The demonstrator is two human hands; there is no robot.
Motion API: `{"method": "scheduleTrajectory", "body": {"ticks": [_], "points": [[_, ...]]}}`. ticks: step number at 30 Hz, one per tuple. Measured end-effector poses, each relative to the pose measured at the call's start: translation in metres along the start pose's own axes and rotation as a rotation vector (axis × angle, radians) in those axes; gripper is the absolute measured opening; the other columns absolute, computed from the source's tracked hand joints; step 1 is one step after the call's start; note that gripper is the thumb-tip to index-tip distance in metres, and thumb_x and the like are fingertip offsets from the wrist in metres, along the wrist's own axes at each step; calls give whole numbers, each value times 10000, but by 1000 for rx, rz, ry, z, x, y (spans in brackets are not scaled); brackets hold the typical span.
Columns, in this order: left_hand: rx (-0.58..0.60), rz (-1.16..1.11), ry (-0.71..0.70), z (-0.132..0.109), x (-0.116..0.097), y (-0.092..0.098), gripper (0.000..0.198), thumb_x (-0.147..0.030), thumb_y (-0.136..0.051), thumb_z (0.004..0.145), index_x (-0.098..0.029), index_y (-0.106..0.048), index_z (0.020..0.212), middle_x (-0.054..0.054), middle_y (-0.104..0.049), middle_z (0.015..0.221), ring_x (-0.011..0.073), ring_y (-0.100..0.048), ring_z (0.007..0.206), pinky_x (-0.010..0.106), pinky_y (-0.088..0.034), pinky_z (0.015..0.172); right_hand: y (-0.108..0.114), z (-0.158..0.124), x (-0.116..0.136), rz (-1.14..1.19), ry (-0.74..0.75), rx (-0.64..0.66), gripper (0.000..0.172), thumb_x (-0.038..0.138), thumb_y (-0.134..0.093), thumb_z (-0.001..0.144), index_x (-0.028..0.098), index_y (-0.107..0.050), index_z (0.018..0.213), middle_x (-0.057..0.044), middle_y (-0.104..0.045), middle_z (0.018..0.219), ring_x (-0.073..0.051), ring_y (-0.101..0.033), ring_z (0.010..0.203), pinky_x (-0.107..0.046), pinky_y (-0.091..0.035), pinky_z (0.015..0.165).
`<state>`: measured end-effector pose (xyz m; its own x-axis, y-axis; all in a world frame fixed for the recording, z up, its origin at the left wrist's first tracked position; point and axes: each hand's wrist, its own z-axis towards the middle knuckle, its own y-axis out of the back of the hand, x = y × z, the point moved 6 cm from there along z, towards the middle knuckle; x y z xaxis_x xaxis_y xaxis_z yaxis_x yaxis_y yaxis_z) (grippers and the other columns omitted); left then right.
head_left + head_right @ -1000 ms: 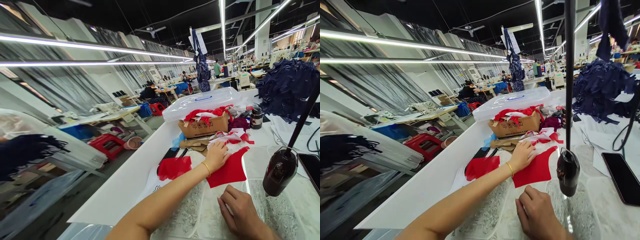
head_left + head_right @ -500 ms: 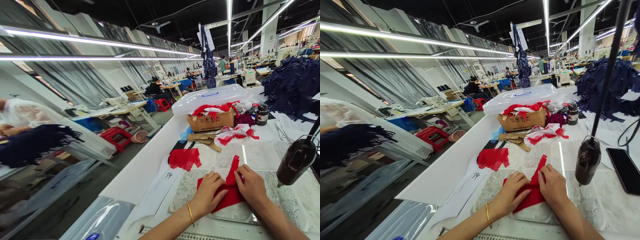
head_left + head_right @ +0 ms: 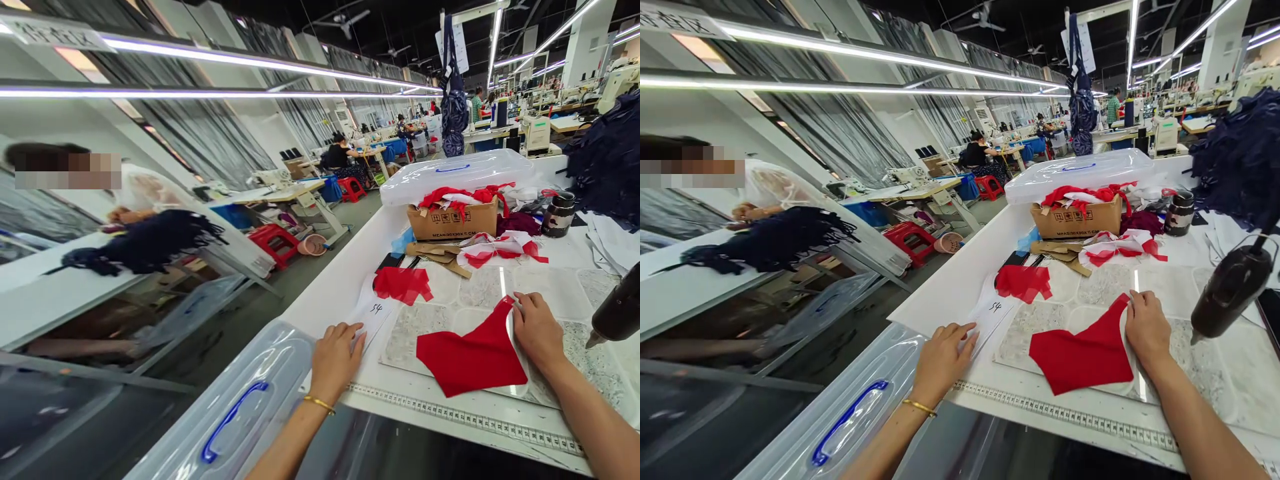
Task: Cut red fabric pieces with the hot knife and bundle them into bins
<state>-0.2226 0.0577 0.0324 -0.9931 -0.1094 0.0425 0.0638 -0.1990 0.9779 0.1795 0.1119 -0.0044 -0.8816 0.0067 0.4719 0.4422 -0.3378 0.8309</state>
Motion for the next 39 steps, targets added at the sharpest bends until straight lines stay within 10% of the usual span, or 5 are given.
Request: {"method": "scheduleTrajectory", "body": {"ticks": [10,17,24,29,39], "points": [[127,148,129,-14,9,-11,462,-418,-351,979,-152,-652,1207,147,-670,1076,328,-570,1087,425,-454,848,-4,6,0,-177,42,11,270,302,-519,926,184,-678,1109,-139,-628,1084,-289,-537,1007,-371,-393,721],[176,167,177,-17,-3,-10,470,-471,-426,973,-113,-648,1182,180,-630,1168,331,-547,1158,429,-437,903,-7,7,6,132,211,60,150,276,-482,864,224,-603,793,-95,-644,883,-250,-555,888,-375,-423,766],[186,42,149,-25,-8,-11,575,-515,-473,942,-96,-540,1329,186,-599,1253,332,-525,1206,443,-420,998,1,7,-7,493,-127,108,196,436,-447,787,249,-505,791,-43,-639,711,-224,-578,675,-369,-429,670],[263,-46,183,-27,-4,-20,384,-243,-532,874,-187,-590,1249,124,-605,1274,267,-533,1209,368,-452,969,-6,3,-8,727,-184,153,294,533,-478,754,245,-518,802,-25,-656,698,-203,-605,620,-354,-457,641],[-42,-284,192,-19,13,1,343,-208,-351,928,-169,-661,1067,104,-688,1149,237,-622,1087,356,-482,946,-23,0,-17,948,-239,167,434,656,-600,706,240,-538,815,-3,-657,641,-193,-635,582,-336,-500,603]]}}
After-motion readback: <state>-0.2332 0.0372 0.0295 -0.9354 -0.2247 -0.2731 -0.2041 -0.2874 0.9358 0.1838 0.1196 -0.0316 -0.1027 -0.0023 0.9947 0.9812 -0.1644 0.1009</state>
